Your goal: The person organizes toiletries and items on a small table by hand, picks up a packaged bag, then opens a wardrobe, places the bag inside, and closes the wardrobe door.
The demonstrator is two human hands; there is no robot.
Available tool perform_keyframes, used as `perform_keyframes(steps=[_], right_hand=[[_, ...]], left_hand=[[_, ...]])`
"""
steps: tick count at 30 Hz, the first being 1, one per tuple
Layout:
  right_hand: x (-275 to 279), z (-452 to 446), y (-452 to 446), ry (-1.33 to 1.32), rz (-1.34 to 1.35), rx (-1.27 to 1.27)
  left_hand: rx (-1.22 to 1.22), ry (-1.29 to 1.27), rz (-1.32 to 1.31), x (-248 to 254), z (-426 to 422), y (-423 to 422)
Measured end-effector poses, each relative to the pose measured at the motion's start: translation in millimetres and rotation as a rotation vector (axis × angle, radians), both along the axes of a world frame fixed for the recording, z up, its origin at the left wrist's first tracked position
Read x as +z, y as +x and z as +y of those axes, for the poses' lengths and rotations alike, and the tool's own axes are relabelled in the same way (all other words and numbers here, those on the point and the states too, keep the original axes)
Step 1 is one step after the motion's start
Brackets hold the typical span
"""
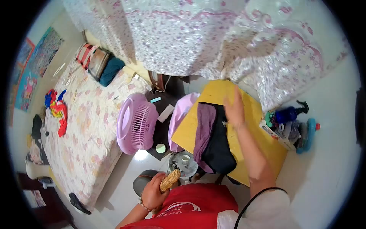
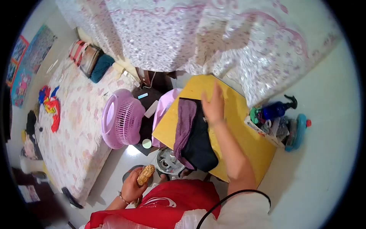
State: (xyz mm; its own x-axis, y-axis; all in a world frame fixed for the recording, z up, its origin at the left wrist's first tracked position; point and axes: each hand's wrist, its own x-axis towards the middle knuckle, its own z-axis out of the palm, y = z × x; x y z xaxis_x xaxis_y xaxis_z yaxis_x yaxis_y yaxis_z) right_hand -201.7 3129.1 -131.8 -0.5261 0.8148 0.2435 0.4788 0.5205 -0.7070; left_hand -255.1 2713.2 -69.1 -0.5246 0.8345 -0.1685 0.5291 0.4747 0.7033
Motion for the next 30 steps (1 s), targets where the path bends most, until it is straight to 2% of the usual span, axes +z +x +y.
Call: perform_keyframes(steps=[3, 5, 7, 10, 13, 15, 17, 21, 23, 25, 28, 30], right_hand=[[-13.2, -112.8, 41.7, 0.11, -0.386, 0.193], [-35.4, -131.3, 47.6, 0.17, -0.552, 0.196], [-42.9, -114.0, 32.4, 0.247, -0.58, 0.156], [-59.6, -38.4, -13.3, 0.307, -0.642, 0.097], [-61.6, 33.1, -63.8, 0.218, -0.688, -0.097], [-60.1, 35.3, -77.1, 0.211, -0.699, -0.165], [-68.7, 20.6, -70.7, 0.244, -0.634, -0.129], [-76.4, -45.0, -25.5, 0.353, -0.587, 0.015], [-66.1, -87.5, 11.1, 0.337, -0.56, 0.13], [-54.0, -122.6, 57.7, 0.319, -0.527, 0.201], [-44.0, -143.7, 139.8, 0.252, -0.55, 0.206], [-42.5, -146.2, 198.3, 0.224, -0.674, 0.152]], left_hand=[[0.05, 0.01, -0.055, -4.8, -3.8, -3.5], [0.046, 0.01, -0.078, -11.4, -7.9, -6.8], [0.077, -0.01, -0.074, -8.9, -12.2, -7.9], [0.136, -0.011, -0.022, -12.5, -26.3, -4.2], [0.187, -0.068, -0.03, -14.1, -41.2, 4.2], [0.189, -0.064, -0.051, -9.1, -50.6, 10.5], [0.191, -0.064, -0.048, -12.8, -57.0, 13.0], [0.159, -0.016, -0.002, -13.9, -46.5, 0.3], [0.144, 0.088, -0.049, -5.4, -28.4, -15.1], [0.121, 0.194, 0.121, 1.4, -14.6, -27.9], [0.191, 0.213, -0.115, -11.3, -7.5, -48.7], [0.083, 0.247, 0.007, -5.2, -1.2, -59.3]])
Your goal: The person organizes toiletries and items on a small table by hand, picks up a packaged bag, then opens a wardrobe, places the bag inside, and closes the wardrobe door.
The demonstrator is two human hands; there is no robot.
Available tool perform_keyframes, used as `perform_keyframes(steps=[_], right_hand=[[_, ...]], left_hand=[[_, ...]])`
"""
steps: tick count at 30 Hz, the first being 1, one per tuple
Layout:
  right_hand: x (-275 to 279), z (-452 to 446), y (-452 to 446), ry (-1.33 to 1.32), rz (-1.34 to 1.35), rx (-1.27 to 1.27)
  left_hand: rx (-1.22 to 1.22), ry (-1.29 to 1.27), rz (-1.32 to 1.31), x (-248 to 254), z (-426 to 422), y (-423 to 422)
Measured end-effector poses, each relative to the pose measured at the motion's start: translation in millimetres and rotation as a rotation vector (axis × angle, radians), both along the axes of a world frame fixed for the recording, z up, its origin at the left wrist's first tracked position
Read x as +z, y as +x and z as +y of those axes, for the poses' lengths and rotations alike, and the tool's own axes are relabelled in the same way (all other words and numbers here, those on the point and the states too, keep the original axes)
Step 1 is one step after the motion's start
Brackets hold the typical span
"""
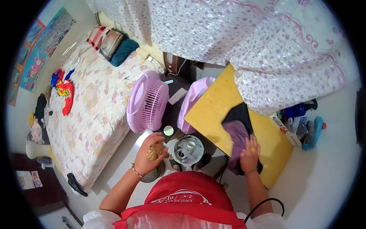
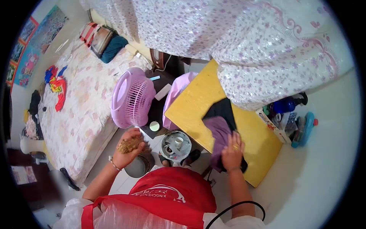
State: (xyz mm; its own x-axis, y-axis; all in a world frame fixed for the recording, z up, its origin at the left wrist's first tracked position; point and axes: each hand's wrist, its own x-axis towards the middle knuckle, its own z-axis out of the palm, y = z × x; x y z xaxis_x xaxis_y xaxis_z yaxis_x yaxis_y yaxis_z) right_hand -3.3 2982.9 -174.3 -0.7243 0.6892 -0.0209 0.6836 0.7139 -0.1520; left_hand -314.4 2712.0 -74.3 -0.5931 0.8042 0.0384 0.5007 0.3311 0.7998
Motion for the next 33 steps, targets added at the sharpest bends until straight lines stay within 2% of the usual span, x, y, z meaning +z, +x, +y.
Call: perform_keyframes(steps=[1, 2, 3, 4, 6, 7, 9, 10, 12, 14, 15, 16, 17, 20, 23, 25, 28, 30, 31, 32, 33], right_hand=[[-5.7, 1.3, 33.4, -0.012, -0.055, -0.087], [-19.8, 3.9, 72.9, 0.223, -0.187, -0.047], [-26.7, 8.4, 115.8, 0.1, 0.151, -0.169], [-2.1, 4.1, 121.8, -0.008, -0.016, -0.448], [-12.1, 11.2, 185.8, 0.11, -0.045, -0.558], [-24.5, 21.6, 200.0, 0.106, -0.049, -0.553], [-60.3, 35.2, 212.7, 0.225, -0.14, -0.846], [-66.7, 36.8, 204.7, 0.226, -0.146, -0.838], [-73.4, 48.5, 175.9, 0.153, 0.023, -0.975], [-36.1, 37.1, 105.5, 0.082, 0.06, -0.828], [-24.9, 34.5, 72.7, 0.023, -0.017, -0.808], [-40.8, 29.2, 52.5, 0.15, 0.0, -0.747], [-39.0, 27.1, 31.6, 0.137, -0.014, -0.607], [-22.0, 10.8, -29.6, 0.098, 0.006, -0.448], [-16.9, -0.8, -75.4, 0.062, 0.111, -0.272], [-14.5, -7.1, -93.2, -0.022, 0.089, -0.154], [-12.1, -11.4, -117.8, -0.001, 0.082, -0.063], [-9.7, -11.3, -126.0, 0.035, 0.073, -0.022], [-10.2, -10.6, -128.2, 0.033, 0.078, -0.026], [-9.6, -9.1, -129.5, 0.042, 0.103, -0.015], [-8.7, -8.3, -127.1, 0.053, 0.121, -0.007]], left_hand=[[-0.044, 0.008, 0.078, -2.4, -3.5, -5.1], [-0.044, -0.003, 0.074, -5.1, -11.0, -7.6], [-0.082, -0.049, 0.083, -9.4, -19.9, -10.6], [-0.116, -0.092, 0.093, -16.1, -28.6, -15.5], [-0.106, -0.135, 0.086, -42.6, -59.2, -18.2], [-0.105, -0.169, 0.079, -58.2, -76.7, -16.9], [-0.101, -0.21, 0.018, -85.4, -106.8, -13.9], [-0.122, -0.232, -0.002, -102.9, -120.5, -11.7], [-0.192, -0.249, -0.02, -108.9, -130.0, -8.9], [-0.255, -0.263, -0.054, -116.5, -122.3, -7.9], [-0.324, -0.276, -0.088, -121.2, -117.2, -6.5], [-0.324, -0.254, -0.107, -128.3, -110.9, -5.0], [-0.327, -0.249, -0.108, -135.8, -104.4, -5.1], [-0.395, -0.226, -0.062, -145.0, -88.6, -13.6], [-0.384, -0.261, -0.079, -143.3, -104.6, -28.0], [-0.37, -0.284, -0.045, -152.6, -129.5, -39.8], [-0.35, -0.436, -0.054, -172.1, -180.4, -64.0], [-0.351, -0.684, -0.019, -183.4, -213.6, -89.0], [-0.256, -0.843, -0.04, -153.5, -204.4, -108.8], [-0.177, -0.636, 0.102, -180.1, -233.4, -140.0], [-0.075, -0.643, 0.185, -164.8, -233.5, -174.1]])
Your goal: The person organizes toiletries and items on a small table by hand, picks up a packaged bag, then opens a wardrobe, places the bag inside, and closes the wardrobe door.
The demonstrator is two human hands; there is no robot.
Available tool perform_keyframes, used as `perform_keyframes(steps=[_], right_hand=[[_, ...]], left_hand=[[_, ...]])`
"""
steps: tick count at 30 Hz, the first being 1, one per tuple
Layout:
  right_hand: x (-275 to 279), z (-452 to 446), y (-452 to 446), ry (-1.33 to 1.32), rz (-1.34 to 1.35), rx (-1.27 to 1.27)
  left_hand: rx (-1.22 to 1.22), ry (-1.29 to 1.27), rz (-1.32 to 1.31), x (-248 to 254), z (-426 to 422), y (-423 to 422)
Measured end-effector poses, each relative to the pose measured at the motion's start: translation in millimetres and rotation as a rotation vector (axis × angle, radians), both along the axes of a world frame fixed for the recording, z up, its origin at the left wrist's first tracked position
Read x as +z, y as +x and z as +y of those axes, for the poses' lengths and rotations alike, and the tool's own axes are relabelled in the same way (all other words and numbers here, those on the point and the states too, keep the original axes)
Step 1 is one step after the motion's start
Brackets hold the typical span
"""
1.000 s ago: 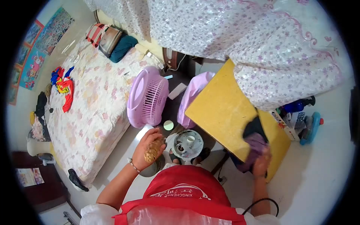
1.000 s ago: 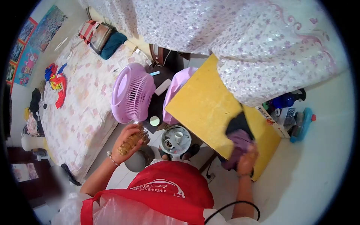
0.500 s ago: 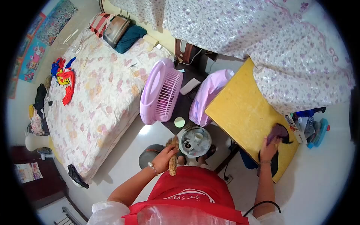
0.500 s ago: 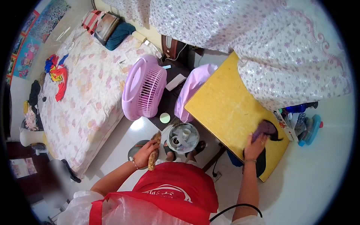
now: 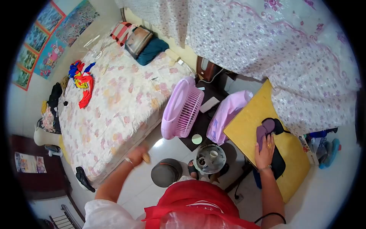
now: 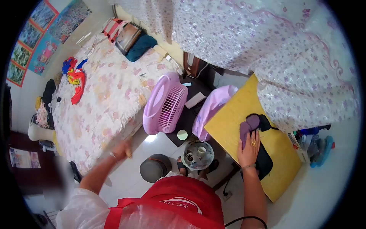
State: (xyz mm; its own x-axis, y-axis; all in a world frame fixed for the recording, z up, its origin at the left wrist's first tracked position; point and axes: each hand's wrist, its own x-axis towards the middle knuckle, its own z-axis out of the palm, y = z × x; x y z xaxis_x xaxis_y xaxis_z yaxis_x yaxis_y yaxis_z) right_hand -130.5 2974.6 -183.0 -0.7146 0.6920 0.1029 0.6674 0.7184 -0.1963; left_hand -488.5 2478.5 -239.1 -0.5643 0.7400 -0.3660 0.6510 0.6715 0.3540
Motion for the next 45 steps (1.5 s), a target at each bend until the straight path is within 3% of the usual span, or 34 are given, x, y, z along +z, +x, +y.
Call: perform_keyframes(steps=[1, 4, 5, 6, 7, 8, 9, 10, 11, 12, 14, 16, 18, 19, 21, 22, 24, 26, 27, 30, 33, 41, 44, 45], right_hand=[[-0.2, 1.6, 1.0, 0.004, -0.014, -0.018], [-3.8, 13.4, -6.4, -0.021, -0.047, -0.025], [-3.7, 18.9, -11.5, -0.002, -0.04, -0.028], [-3.8, 25.6, -16.5, 0.018, -0.031, -0.03], [-4.9, 33.0, -20.7, 0.032, -0.025, -0.04], [-5.9, 39.5, -25.6, 0.035, -0.024, -0.045], [-7.2, 44.9, -31.1, 0.041, -0.017, -0.08], [-8.3, 50.0, -35.4, 0.045, -0.011, -0.115], [-8.0, 55.1, -39.5, 0.044, -0.012, -0.119], [-7.5, 58.7, -43.1, 0.05, -0.012, -0.135], [-10.6, 58.8, -43.4, 0.056, -0.019, -0.15], [-14.8, 61.4, -44.7, 0.055, 0.012, -0.173], [-12.0, 61.0, -46.2, 0.07, 0.008, -0.168], [-10.8, 59.6, -46.6, 0.075, 0.008, -0.166], [-8.6, 58.0, -47.8, 0.077, 0.012, -0.172], [-8.6, 58.3, -48.3, 0.068, 0.019, -0.181], [-12.7, 61.7, -48.9, 0.09, 0.019, -0.172], [-14.3, 60.3, -45.5, 0.098, 0.018, -0.17], [-13.1, 59.5, -46.2, 0.096, 0.03, -0.173], [-11.8, 59.0, -47.2, 0.1, 0.045, -0.174], [-11.9, 59.0, -45.9, 0.109, 0.049, -0.165], [-12.6, 59.5, -40.7, 0.123, 0.097, -0.126], [-15.8, 61.3, -39.1, 0.101, 0.08, -0.141], [-15.7, 61.7, -37.5, 0.086, 0.101, -0.15]], left_hand=[[-0.009, 0.072, 0.189, 6.9, -11.2, -37.5], [0.339, -0.177, 0.659, 56.3, 14.1, -95.6], [0.336, -0.315, 0.656, 72.7, 20.5, -95.6], [0.318, -0.506, 0.577, 58.3, 10.9, -103.9], [0.25, -0.735, 0.368, 47.1, 11.9, -100.6], [0.158, -0.709, 0.285, 22.6, 3.6, -85.8], [0.004, -0.522, 0.113, -40.0, -31.5, -76.3], [-0.135, -0.58, -0.045, -7.2, 12.2, -29.3], [-0.07, -0.336, -0.272, -5.7, 36.7, 10.3], [0.012, -0.253, -0.459, 12.5, 77.9, 46.9], [-0.027, 0.004, -0.396, -16.0, 133.9, 98.0], [0.091, 0.213, -0.459, -2.4, 213.5, 130.0], [0.103, 0.418, -0.276, -33.2, 269.0, 155.0], [0.105, 0.426, -0.279, -38.6, 292.9, 164.0], [0.266, 0.354, -0.026, -45.8, 329.9, 170.0], [0.267, 0.361, -0.03, -72.5, 335.7, 160.5], [0.311, 0.274, -0.355, -136.3, 341.5, 137.4], [0.516, 0.542, -0.277, -106.0, 338.3, 132.1], [0.562, 0.635, -0.326, -61.6, 337.3, 127.4], [0.55, 0.627, -0.52, -33.7, 326.4, 119.9], [0.424, 0.727, -0.375, 16.1, 316.1, 130.2], [0.257, 0.712, -0.409, 125.5, 186.0, 189.9], [0.615, 0.734, -0.493, 145.7, 116.4, 226.1], [0.518, 0.734, -0.231, 157.6, 98.2, 236.3]])
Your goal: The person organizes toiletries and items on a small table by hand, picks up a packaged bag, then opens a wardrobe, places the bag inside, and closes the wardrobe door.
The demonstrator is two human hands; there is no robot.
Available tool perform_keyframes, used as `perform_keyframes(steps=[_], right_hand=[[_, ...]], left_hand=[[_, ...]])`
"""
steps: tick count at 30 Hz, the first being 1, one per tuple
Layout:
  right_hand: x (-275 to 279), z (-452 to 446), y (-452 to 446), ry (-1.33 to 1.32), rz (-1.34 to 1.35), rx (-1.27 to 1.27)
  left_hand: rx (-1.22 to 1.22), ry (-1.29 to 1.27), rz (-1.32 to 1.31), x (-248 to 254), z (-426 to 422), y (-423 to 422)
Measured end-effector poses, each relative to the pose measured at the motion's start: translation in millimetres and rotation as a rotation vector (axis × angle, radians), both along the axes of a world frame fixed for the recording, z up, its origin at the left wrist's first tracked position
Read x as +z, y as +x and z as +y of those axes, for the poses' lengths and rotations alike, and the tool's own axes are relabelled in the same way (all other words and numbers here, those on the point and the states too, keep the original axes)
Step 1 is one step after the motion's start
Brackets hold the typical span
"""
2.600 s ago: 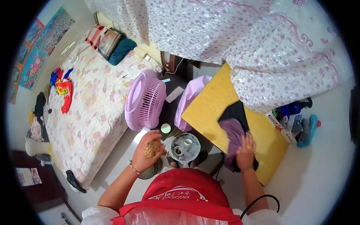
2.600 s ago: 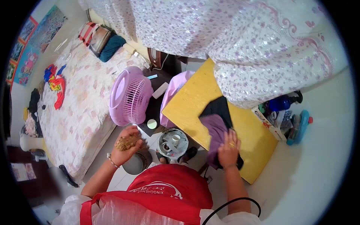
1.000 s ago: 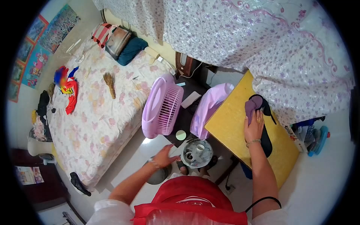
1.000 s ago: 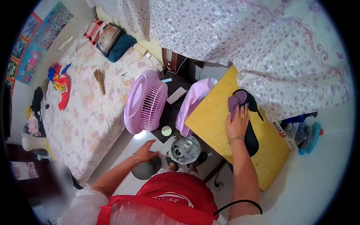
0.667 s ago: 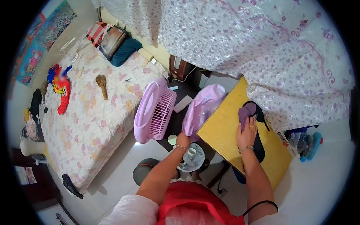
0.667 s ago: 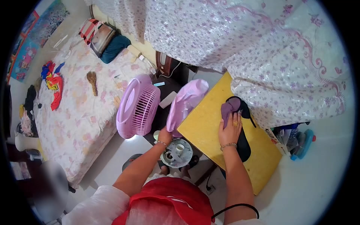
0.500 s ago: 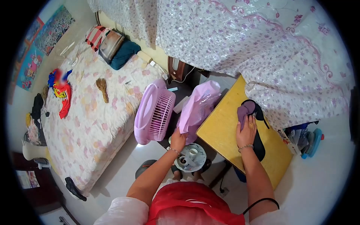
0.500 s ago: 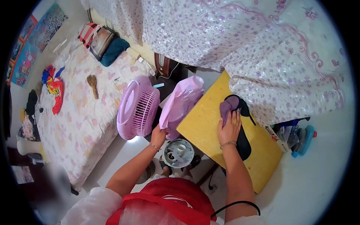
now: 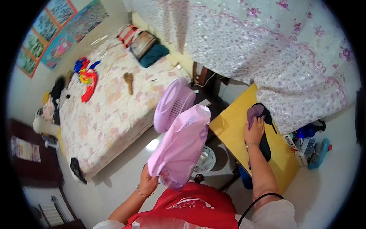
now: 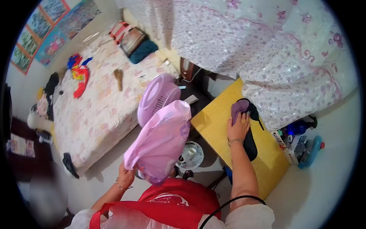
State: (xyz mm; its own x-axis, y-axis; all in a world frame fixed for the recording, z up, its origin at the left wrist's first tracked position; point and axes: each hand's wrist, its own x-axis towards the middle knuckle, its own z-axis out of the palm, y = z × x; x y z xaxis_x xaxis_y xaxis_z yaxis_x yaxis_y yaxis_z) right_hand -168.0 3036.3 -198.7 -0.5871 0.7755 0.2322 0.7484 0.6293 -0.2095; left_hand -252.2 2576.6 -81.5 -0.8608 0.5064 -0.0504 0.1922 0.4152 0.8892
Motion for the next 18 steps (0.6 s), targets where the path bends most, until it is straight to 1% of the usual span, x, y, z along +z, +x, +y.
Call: perform_keyframes(steps=[3, 5, 6, 7, 9, 10, 11, 13, 15, 17, 18], right_hand=[[2.4, 6.1, 7.4, -0.058, 0.086, 0.028], [-4.6, 10.9, 12.5, -0.228, 0.321, 0.045], [-4.4, 8.5, 15.9, -0.273, 0.393, 0.059], [3.7, 0.3, 24.7, -0.273, 0.394, 0.069], [30.4, -29.6, 41.4, 0.054, 0.279, 0.306], [37.0, -50.1, 44.6, -0.072, 0.309, 0.39], [41.0, -77.3, 47.7, -0.205, 0.333, 0.472], [54.5, -152.5, 47.5, -0.733, 0.343, 0.667], [60.6, -218.0, 41.9, -0.733, 0.203, 0.976], [78.5, -275.4, 35.2, -1.182, 0.179, 1.141], [84.3, -298.7, 30.9, -1.269, 0.182, 1.216]], left_hand=[[0.21, 0.119, -0.093, 35.0, -59.6, 37.0], [0.357, 0.17, -0.182, 55.2, -105.1, 56.5], [0.484, 0.199, -0.194, 65.3, -125.0, 64.8], [0.611, 0.228, -0.208, 76.4, -142.1, 73.7], [0.691, 0.279, -0.185, 103.4, -166.5, 91.7], [0.672, 0.227, -0.157, 121.9, -168.5, 99.9], [0.686, 0.224, -0.156, 129.3, -176.1, 106.8], [0.559, 0.149, -0.135, 139.9, -198.1, 123.2], [0.662, 0.142, -0.16, 151.8, -214.8, 139.4], [0.578, 0.265, -0.211, 156.5, -247.8, 154.9], [0.642, 0.298, -0.14, 159.9, -252.0, 161.9]])
